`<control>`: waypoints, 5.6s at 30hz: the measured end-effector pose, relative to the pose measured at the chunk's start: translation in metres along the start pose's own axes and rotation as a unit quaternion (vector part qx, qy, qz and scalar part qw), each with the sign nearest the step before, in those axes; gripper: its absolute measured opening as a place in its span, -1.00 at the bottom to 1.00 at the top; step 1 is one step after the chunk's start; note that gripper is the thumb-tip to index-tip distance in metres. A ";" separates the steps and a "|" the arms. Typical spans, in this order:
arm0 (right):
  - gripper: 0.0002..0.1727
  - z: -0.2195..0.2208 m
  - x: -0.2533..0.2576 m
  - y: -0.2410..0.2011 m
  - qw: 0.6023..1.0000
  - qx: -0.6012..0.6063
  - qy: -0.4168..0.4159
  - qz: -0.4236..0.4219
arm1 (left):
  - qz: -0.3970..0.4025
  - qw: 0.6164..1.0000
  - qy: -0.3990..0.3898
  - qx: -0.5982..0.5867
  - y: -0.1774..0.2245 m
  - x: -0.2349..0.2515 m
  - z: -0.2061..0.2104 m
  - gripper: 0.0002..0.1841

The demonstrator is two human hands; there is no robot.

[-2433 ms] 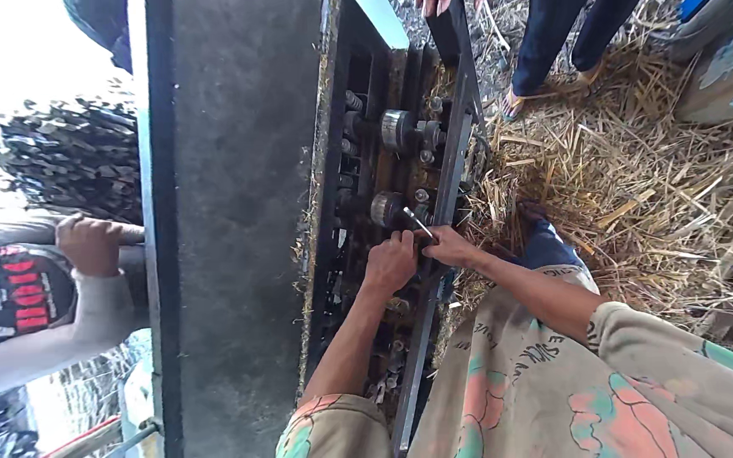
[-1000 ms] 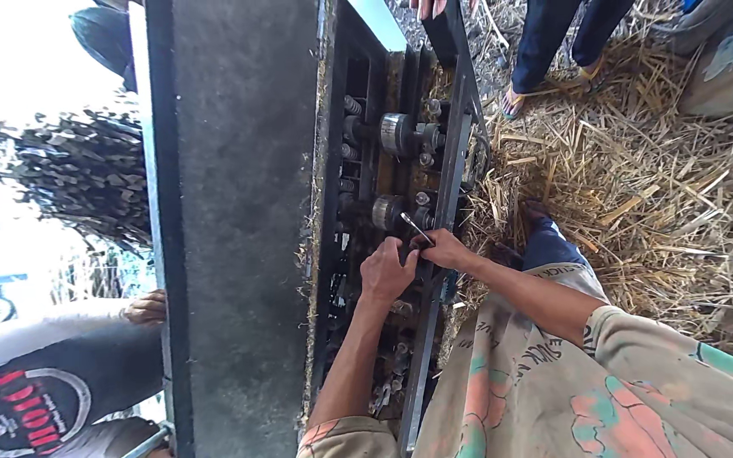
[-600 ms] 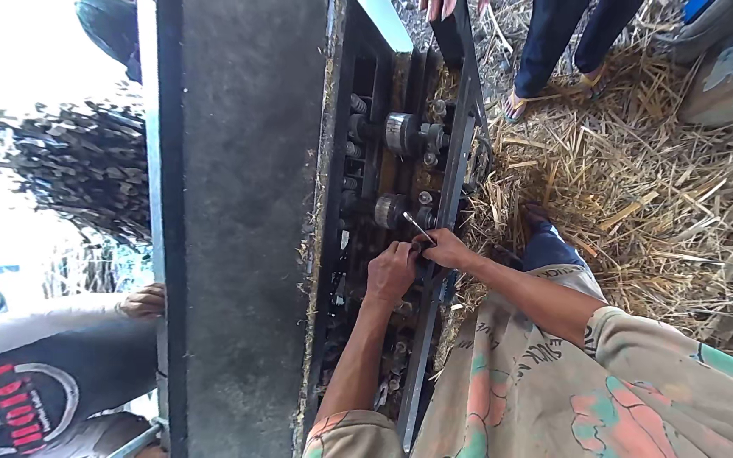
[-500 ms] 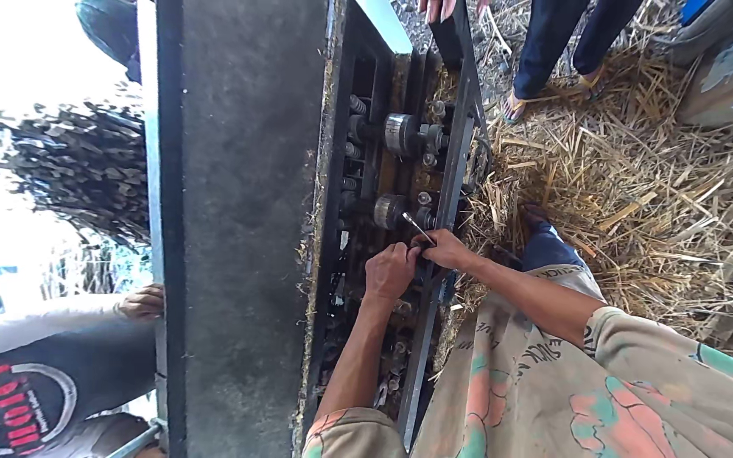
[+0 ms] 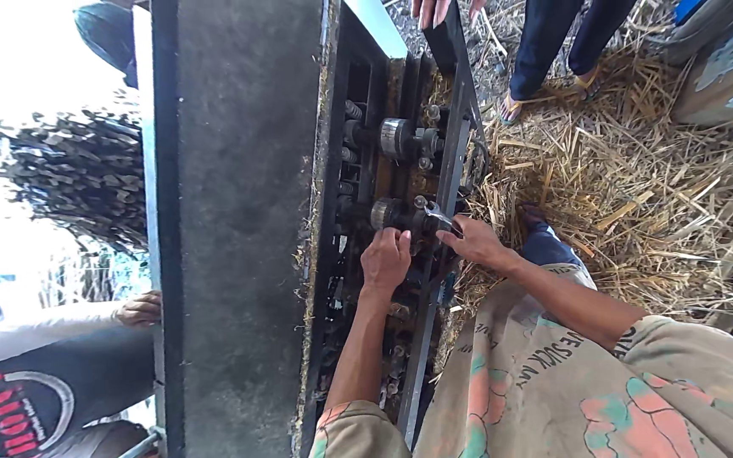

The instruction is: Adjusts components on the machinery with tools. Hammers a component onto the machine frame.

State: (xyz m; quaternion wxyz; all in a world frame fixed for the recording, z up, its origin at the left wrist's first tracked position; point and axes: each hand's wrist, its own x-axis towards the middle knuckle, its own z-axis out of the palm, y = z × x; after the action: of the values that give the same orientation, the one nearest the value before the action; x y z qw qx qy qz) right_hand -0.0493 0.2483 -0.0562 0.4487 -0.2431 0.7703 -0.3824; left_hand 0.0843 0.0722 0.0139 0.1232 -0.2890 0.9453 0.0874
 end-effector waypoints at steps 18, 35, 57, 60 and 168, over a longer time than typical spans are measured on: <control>-0.54 0.040 0.033 -0.025 0.929 0.308 -0.155 0.136 | -0.127 0.926 -0.200 -0.293 0.020 0.106 -0.020 -0.64; -0.64 -0.107 0.101 -0.083 0.904 -0.350 -0.203 -0.135 | -0.101 0.922 -0.199 -0.316 0.017 0.102 -0.018 -0.61; -0.60 0.023 0.023 -0.038 0.934 0.280 -0.179 0.129 | -0.073 0.944 -0.211 -0.242 0.015 0.107 -0.021 -0.61; -0.61 0.016 0.023 -0.038 0.937 0.268 -0.188 0.126 | -0.035 0.981 -0.183 -0.060 0.033 0.104 -0.039 -0.55; -0.66 -0.100 0.116 -0.049 0.924 -0.189 -0.326 -0.058 | 0.032 0.966 -0.233 0.106 0.060 0.102 -0.035 -0.75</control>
State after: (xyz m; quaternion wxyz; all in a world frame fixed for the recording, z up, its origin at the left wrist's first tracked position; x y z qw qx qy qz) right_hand -0.1914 0.1735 -0.0447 0.5979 -0.4788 0.6240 -0.1542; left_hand -0.0384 0.0593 0.0244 0.3671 -0.2154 0.9032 0.0555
